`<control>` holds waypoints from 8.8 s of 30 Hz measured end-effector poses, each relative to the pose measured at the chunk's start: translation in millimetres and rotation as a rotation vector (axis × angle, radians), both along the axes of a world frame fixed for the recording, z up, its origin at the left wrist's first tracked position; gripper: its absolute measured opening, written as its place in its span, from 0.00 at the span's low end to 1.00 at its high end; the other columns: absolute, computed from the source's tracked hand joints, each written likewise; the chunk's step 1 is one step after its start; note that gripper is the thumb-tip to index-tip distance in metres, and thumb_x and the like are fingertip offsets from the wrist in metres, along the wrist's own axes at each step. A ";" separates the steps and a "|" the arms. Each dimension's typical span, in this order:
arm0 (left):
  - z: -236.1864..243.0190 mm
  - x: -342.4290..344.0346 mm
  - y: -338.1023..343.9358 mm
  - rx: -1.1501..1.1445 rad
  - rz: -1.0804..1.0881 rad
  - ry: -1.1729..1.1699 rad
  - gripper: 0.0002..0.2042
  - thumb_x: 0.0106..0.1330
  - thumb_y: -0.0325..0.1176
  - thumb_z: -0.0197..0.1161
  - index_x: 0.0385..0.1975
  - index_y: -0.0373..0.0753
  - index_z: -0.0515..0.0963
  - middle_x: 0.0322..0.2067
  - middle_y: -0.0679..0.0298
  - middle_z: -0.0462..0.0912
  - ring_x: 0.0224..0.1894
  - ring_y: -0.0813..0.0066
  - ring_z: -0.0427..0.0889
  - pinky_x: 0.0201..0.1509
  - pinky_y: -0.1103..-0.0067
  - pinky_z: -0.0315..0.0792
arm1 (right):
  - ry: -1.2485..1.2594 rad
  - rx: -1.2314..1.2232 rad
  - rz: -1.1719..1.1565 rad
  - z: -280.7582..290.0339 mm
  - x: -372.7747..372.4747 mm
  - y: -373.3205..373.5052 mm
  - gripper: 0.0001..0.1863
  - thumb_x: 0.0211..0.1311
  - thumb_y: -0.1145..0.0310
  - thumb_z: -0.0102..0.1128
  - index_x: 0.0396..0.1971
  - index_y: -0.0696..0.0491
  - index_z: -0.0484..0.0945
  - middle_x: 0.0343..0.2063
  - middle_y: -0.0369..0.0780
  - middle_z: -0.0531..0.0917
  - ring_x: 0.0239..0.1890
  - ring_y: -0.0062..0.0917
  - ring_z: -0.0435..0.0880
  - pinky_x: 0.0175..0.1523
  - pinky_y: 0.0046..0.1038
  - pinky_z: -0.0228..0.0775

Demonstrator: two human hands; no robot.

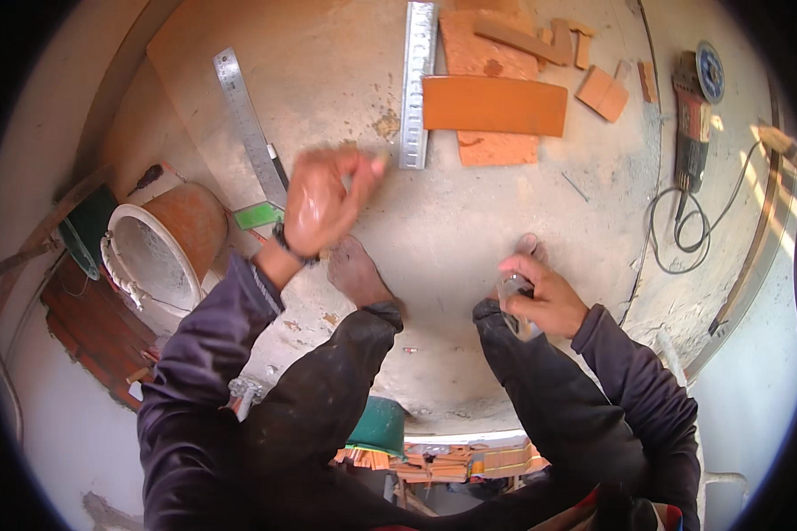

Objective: The person measures and marks a tile with a pencil and square, cuts it using an angle grinder, and applies mortar with a trowel to lay the tile on a wall.

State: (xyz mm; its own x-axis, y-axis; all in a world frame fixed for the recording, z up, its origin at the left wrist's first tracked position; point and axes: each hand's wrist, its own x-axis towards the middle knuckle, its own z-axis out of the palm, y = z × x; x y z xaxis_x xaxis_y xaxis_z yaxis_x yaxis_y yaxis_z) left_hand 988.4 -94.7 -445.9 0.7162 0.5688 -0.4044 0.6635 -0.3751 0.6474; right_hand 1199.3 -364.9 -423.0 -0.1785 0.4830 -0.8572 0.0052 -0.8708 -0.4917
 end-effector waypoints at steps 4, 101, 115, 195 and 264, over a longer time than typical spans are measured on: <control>19.3 -80.9 -30.6 -0.466 -0.297 0.285 0.29 0.73 0.56 0.46 0.20 0.38 0.79 0.18 0.56 0.80 0.25 0.54 0.81 0.34 0.64 0.75 | 0.152 -0.101 0.112 -4.5 6.5 4.0 0.25 0.54 0.65 0.66 0.51 0.56 0.71 0.37 0.43 0.80 0.42 0.29 0.78 0.47 0.29 0.69; -50.6 65.3 92.8 -0.655 -0.504 0.495 0.21 0.70 0.50 0.50 0.54 0.43 0.76 0.45 0.70 0.80 0.44 0.82 0.76 0.48 0.79 0.72 | -0.199 0.107 -0.679 -52.1 16.7 92.9 0.15 0.69 0.56 0.55 0.38 0.55 0.76 0.21 0.31 0.75 0.17 0.16 0.75 0.21 0.17 0.66; -49.6 77.2 91.8 -0.406 -0.791 0.381 0.20 0.69 0.50 0.52 0.50 0.44 0.79 0.45 0.66 0.80 0.47 0.74 0.76 0.49 0.74 0.75 | -0.299 0.076 -0.672 -47.8 17.1 91.1 0.16 0.68 0.56 0.56 0.36 0.57 0.77 0.20 0.32 0.74 0.17 0.17 0.76 0.20 0.19 0.65; -51.8 78.0 92.5 -0.314 -0.885 0.306 0.21 0.71 0.47 0.49 0.53 0.38 0.77 0.52 0.59 0.80 0.53 0.66 0.76 0.60 0.76 0.68 | -0.724 0.837 -0.105 -79.5 73.9 107.1 0.07 0.67 0.67 0.60 0.34 0.55 0.77 0.29 0.39 0.85 0.31 0.22 0.83 0.40 0.25 0.73; -47.4 70.4 86.3 -0.496 -0.592 0.361 0.21 0.68 0.48 0.55 0.51 0.39 0.79 0.46 0.63 0.82 0.47 0.75 0.79 0.57 0.79 0.72 | -0.885 0.901 -0.082 -76.5 68.4 101.8 0.06 0.64 0.70 0.61 0.31 0.56 0.77 0.24 0.43 0.83 0.28 0.28 0.81 0.36 0.28 0.71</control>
